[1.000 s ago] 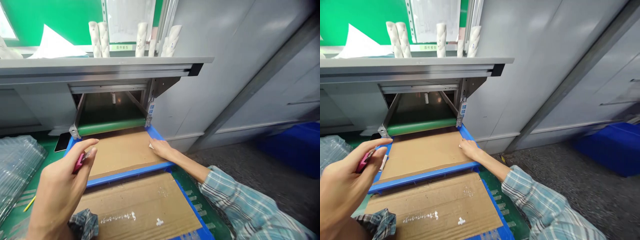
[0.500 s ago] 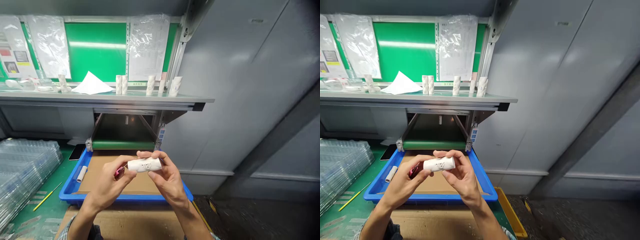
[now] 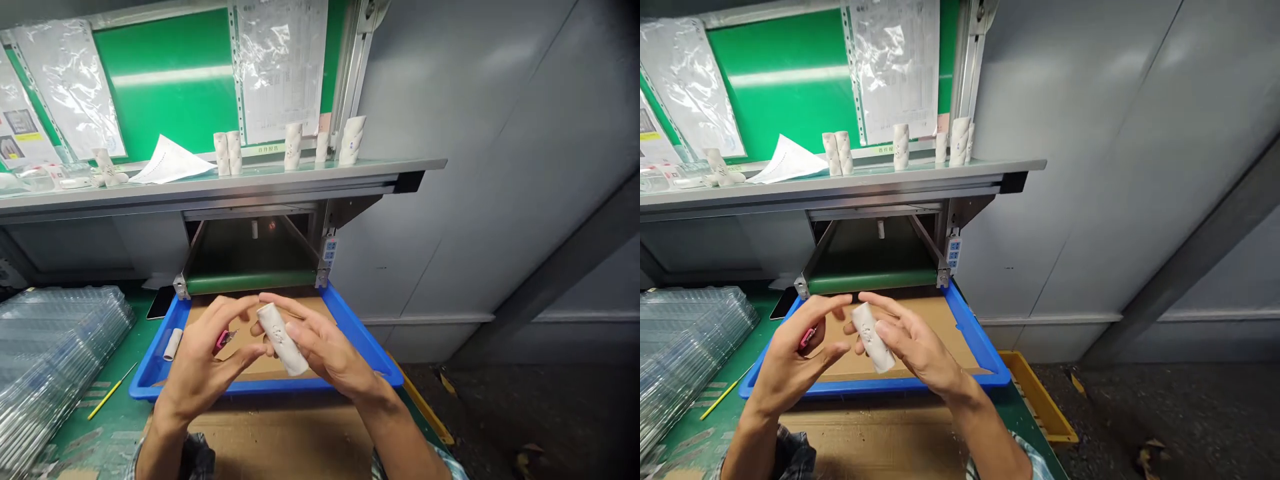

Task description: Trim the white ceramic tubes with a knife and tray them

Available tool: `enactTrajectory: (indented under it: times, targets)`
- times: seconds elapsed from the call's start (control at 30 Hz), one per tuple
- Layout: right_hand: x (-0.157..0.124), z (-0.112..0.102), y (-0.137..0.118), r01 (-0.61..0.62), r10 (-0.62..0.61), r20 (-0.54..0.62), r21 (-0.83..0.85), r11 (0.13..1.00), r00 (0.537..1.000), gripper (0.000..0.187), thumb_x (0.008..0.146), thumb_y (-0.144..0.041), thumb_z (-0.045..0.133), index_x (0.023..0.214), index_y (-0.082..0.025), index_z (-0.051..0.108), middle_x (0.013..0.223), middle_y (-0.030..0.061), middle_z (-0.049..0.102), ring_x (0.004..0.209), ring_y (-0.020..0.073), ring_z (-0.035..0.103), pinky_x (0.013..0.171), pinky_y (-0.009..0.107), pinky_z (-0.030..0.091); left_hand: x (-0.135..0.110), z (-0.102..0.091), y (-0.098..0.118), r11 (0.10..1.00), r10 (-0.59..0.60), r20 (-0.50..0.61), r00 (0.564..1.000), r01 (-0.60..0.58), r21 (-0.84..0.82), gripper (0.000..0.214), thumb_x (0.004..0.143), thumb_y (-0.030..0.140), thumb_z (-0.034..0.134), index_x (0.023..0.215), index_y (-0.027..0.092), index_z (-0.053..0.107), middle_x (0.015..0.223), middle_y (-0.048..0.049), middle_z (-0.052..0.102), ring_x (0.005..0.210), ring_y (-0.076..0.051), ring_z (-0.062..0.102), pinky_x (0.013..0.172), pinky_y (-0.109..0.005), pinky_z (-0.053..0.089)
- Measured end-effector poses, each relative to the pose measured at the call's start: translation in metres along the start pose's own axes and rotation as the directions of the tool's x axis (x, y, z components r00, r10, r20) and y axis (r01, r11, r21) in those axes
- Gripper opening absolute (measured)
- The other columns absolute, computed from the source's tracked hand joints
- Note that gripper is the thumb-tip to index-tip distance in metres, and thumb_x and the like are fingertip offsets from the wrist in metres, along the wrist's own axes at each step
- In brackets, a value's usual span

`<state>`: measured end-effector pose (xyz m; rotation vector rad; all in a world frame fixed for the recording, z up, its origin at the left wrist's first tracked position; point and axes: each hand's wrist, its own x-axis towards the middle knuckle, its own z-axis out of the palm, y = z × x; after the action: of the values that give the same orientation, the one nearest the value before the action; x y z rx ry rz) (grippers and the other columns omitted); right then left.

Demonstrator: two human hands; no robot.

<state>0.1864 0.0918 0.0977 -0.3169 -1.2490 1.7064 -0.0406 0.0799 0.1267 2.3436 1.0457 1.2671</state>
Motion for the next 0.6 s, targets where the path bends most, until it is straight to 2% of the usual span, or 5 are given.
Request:
enactTrajectory:
  times: [0.07, 0.13, 0.23, 0.37, 0.6]
  targets:
    - [-0.0009, -0.0027, -0.0029, -0.102, 0.101, 0.087, 0.006, 0.995, 0.991, 0.066, 0.1, -0.05, 0.082, 0.154, -0.018, 0.061, 0.108, 0.0107, 0.082, 0.091, 0.017, 0.079, 0.083, 0.028, 0.061, 0.0034, -0.0032, -0.003, 0.995, 0.041, 0.094, 0.995, -0.032, -0.092, 0.043, 0.107, 0.038, 0.072, 0.149, 0.033, 0.065, 0.135, -0.0069, 0.069, 0.076, -0.011, 0.06, 0.063, -0.022, 0.045]
    - [-0.0014, -0.0044, -0.0041, -0.123, 0.125, 0.115, -0.026, 0.992, 0.985, 0.069, 0.1, -0.056, 0.08, 0.153, -0.015, 0.063, 0.102, 0.0108, 0.082, 0.089, 0.0184, 0.079, 0.081, 0.029, 0.061, 0.0047, -0.0031, -0.0059, 0.981, 0.042, 0.147, 0.988, -0.013, -0.194, 0.035, 0.106, 0.036, 0.073, 0.14, 0.033, 0.07, 0.142, -0.0076, 0.069, 0.085, -0.013, 0.066, 0.067, -0.022, 0.048]
    - [-0.002, -0.0056, -0.0048, -0.017, 0.023, 0.046, -0.118, 0.993, 0.999, 0.064, 0.1, -0.058, 0.079, 0.146, -0.016, 0.067, 0.111, 0.0125, 0.083, 0.094, 0.0202, 0.08, 0.088, 0.033, 0.064, 0.0017, 0.0002, -0.0091, 0.967, -0.073, 0.064, 0.995, 0.086, -0.238, 0.024, 0.101, 0.038, 0.08, 0.122, 0.027, 0.073, 0.121, -0.0063, 0.078, 0.082, -0.015, 0.068, 0.065, -0.022, 0.048]
    - [-0.0031, -0.0055, -0.0043, 0.104, -0.137, -0.116, -0.256, 0.961, 0.984, 0.04, 0.097, -0.043, 0.086, 0.13, -0.024, 0.072, 0.117, 0.0077, 0.083, 0.11, 0.0186, 0.08, 0.1, 0.03, 0.063, -0.0027, 0.0041, -0.0092, 0.962, -0.206, -0.048, 0.977, 0.193, -0.194, 0.028, 0.098, 0.04, 0.084, 0.115, 0.024, 0.068, 0.092, -0.0005, 0.076, 0.07, -0.012, 0.061, 0.057, -0.021, 0.041]
    - [-0.0065, -0.0014, -0.0043, 0.179, -0.274, -0.176, -0.423, 0.888, 0.945, 0.028, 0.096, -0.037, 0.086, 0.121, -0.027, 0.078, 0.116, 0.0033, 0.083, 0.109, 0.0164, 0.08, 0.095, 0.023, 0.065, 0.001, 0.0023, -0.0046, 0.984, -0.148, -0.025, 0.989, 0.145, -0.109, 0.025, 0.102, 0.04, 0.077, 0.122, 0.025, 0.075, 0.094, -0.0001, 0.076, 0.066, -0.011, 0.054, 0.057, -0.02, 0.041]
